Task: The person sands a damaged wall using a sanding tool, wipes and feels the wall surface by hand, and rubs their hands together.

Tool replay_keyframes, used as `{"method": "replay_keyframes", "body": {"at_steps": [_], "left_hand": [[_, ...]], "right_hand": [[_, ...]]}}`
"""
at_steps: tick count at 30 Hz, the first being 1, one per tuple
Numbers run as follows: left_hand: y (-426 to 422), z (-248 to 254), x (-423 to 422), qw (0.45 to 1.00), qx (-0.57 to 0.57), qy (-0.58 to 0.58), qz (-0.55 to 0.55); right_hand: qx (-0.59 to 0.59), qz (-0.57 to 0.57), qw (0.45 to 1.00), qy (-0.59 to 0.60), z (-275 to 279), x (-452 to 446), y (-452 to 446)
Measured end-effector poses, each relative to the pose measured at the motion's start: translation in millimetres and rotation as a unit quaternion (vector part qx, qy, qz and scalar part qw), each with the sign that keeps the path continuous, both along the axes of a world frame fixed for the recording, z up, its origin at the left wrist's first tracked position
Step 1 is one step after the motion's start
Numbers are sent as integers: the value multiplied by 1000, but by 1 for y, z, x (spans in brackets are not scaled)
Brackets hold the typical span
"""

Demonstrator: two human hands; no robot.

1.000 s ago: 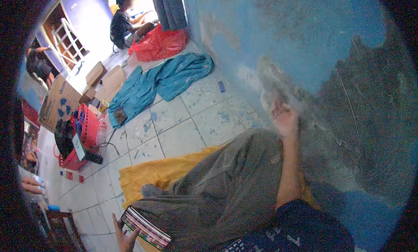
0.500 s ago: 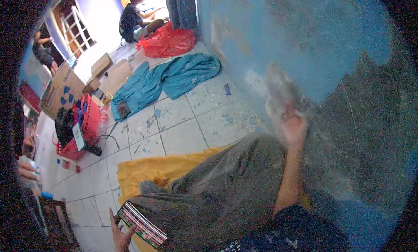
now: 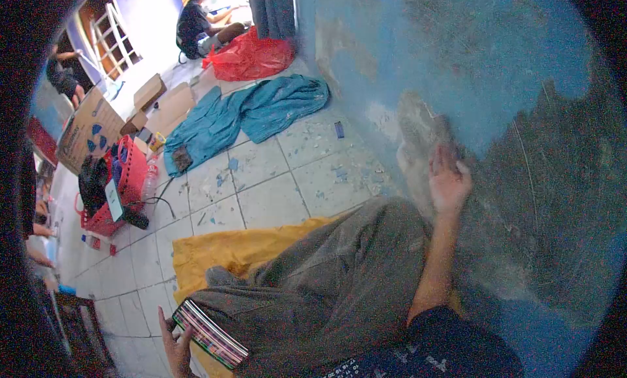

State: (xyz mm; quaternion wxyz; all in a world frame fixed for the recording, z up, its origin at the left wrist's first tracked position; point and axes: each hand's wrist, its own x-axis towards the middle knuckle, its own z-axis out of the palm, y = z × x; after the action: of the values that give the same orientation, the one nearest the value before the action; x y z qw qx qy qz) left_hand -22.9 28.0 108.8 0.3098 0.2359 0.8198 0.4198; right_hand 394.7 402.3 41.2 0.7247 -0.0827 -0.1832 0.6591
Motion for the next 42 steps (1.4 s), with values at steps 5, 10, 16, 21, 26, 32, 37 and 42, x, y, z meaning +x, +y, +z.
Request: {"method": "replay_keyframes", "body": {"at_steps": [5,10,16,21,26,32,37,42], "left_hand": [[-12,-41,-22,995,63,71,14],[-11,-38,-17,996,57,68,23],[-12,-27,-9,989,-16,141,-34],[-3,-16,-1,983,-14,161,-82],[3,-4,-1,999,19,-24,13],[6,-1,0,1000,6,13,-5],[3,-2,-3,999,29,-43,5],[-2,-5,-1,994,53,-92,-8]], "right_hand": [[-145,76,983,84,-42,5,19],[-16,46,998,49,-7,2,7],[-145,56,986,52,-25,-3,11],[-88,19,990,106,-6,1,5],[-216,69,966,124,-46,11,24],[-55,98,981,158,-23,4,8],[-143,65,977,141,-21,0,15],[-68,78,977,184,-18,2,8]]}}
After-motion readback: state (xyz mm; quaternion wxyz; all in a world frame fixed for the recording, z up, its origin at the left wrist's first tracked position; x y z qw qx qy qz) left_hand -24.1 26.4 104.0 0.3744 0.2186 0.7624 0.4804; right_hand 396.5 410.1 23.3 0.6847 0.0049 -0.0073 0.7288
